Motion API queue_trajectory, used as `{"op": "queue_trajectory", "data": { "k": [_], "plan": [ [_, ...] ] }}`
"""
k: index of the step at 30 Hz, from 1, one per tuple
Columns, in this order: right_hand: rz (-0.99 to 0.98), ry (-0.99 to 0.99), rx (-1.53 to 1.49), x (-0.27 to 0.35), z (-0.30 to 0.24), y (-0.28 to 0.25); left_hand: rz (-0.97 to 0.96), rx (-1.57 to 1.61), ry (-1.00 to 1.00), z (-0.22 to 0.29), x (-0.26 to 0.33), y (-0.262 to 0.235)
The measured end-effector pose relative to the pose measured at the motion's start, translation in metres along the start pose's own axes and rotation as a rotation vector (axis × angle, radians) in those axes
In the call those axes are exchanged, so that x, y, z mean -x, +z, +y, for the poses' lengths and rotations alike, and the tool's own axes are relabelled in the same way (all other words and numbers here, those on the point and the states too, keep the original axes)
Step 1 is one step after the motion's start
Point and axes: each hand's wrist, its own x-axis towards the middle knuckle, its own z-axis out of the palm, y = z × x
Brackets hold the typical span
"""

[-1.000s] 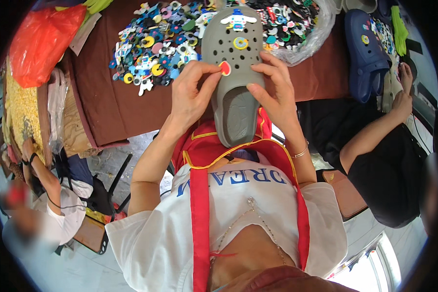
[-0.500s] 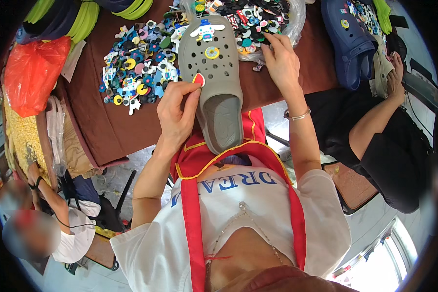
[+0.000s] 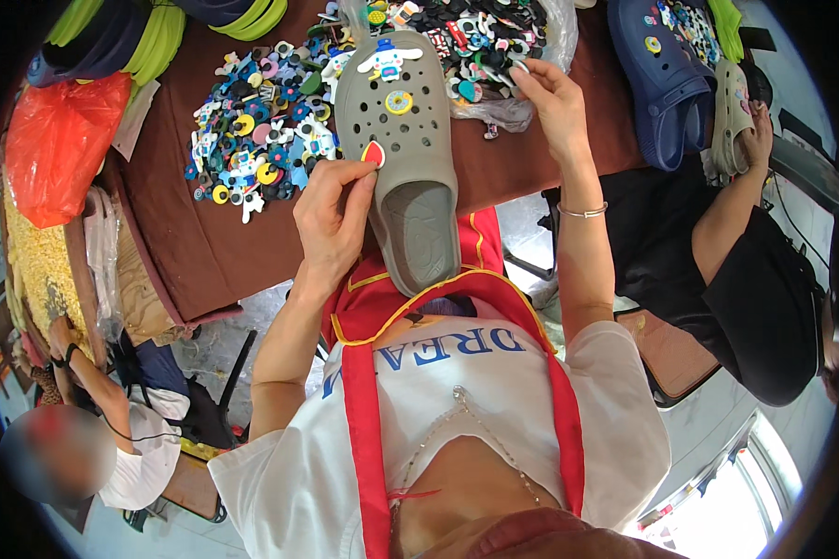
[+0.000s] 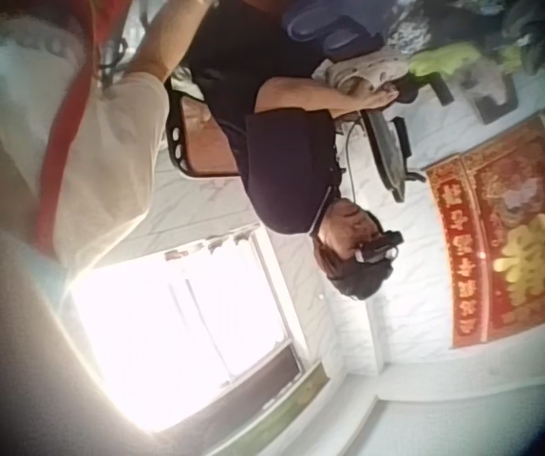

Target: Attaching decorative charms to the holes of a grey clog shoe.

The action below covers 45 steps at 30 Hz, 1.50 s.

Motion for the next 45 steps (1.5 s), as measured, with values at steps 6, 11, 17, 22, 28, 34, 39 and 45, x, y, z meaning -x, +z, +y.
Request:
{"op": "queue_trajectory", "data": {
  "k": [6,11,17,22,28,34,39,45],
  "plan": [
    [0.003,0.124,-0.199,-0.002,-0.003,-0.003,0.013,-0.011,0.008,-0.001,0.001,0.001],
    [-0.004,0.129,-0.202,0.001,-0.003,-0.002,0.024,-0.005,0.006,-0.002,0.002,0.000],
    [-0.020,0.149,-0.185,0.009,-0.008,0.000,0.042,0.047,-0.063,-0.002,0.004,-0.001],
    [-0.044,0.175,-0.140,0.015,-0.007,0.003,0.049,0.046,-0.067,-0.005,0.007,-0.002],
    [-0.027,0.139,0.078,0.018,-0.004,0.007,0.067,0.036,-0.042,-0.001,0.007,-0.002],
    [0.016,0.058,0.317,0.017,-0.001,0.006,0.060,-0.135,0.439,0.023,0.002,0.011],
    [-0.055,0.075,0.012,0.022,-0.015,0.012,-0.113,-0.037,0.592,0.050,-0.012,0.028],
    [-0.096,0.080,-0.268,0.048,-0.042,0.029,0.023,-0.148,0.496,0.043,-0.045,0.024]
  ]
}}
